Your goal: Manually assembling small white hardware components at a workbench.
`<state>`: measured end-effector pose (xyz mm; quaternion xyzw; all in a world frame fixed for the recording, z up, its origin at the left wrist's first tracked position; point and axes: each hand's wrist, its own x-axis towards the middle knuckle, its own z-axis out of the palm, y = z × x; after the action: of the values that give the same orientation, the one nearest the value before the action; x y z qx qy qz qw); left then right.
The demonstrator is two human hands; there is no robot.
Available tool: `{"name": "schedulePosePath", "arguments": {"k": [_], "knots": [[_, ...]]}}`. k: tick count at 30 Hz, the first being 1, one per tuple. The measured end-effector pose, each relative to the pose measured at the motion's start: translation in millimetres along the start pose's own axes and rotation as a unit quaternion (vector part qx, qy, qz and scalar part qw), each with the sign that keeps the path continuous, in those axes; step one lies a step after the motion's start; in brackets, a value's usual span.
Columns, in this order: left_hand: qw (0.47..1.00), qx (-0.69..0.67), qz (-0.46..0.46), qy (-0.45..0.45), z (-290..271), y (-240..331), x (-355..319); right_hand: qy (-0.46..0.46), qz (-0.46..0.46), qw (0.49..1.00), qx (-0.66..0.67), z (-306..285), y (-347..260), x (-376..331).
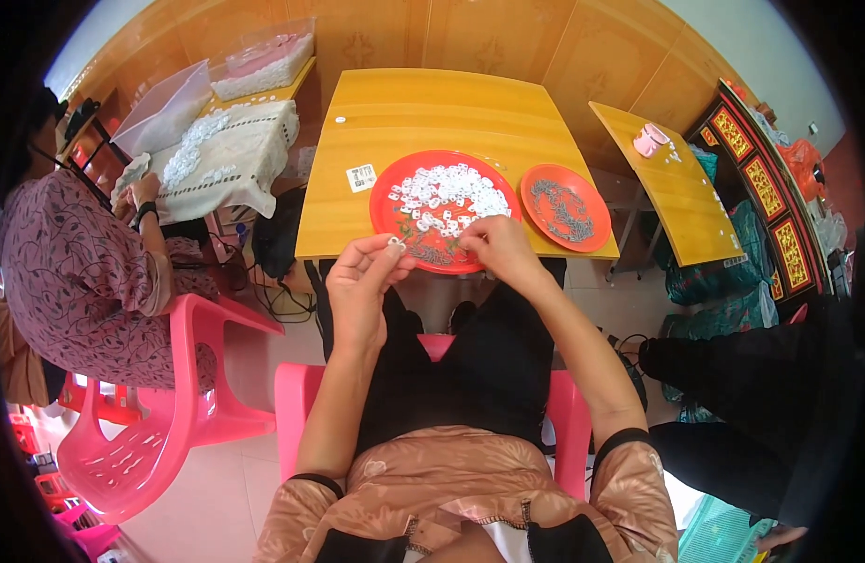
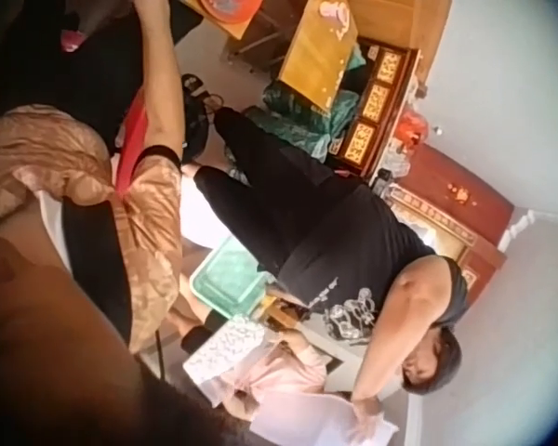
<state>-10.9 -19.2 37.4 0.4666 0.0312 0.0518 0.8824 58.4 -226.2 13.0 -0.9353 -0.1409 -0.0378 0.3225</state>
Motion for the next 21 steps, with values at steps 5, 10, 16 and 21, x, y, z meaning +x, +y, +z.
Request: {"name": "schedulePosePath", "arguments": {"k": [5, 10, 16, 21], "knots": [[1.000, -0.001, -0.001, 0.008, -4.2, 0.9, -0.6, 0.012, -0.027, 0.998, -0.056, 13.1, -8.8, 6.0], [1.000, -0.009, -0.018, 0.016, -6.0, 0.2, -1.0, -0.015, -0.009, 0.986, -0.165, 8.1, -7.0, 26.1], [0.999, -0.021, -0.026, 0.012, -4.9, -0.9, 0.1, 0.000, 0.018, 0.999, -0.048, 6.7, 15.7, 52.3], [0.999, -0.023, -0.024, 0.015, -7.9, -0.6, 1.4, -0.029, 0.008, 0.998, -0.061, 10.5, 4.4, 55.0]]}}
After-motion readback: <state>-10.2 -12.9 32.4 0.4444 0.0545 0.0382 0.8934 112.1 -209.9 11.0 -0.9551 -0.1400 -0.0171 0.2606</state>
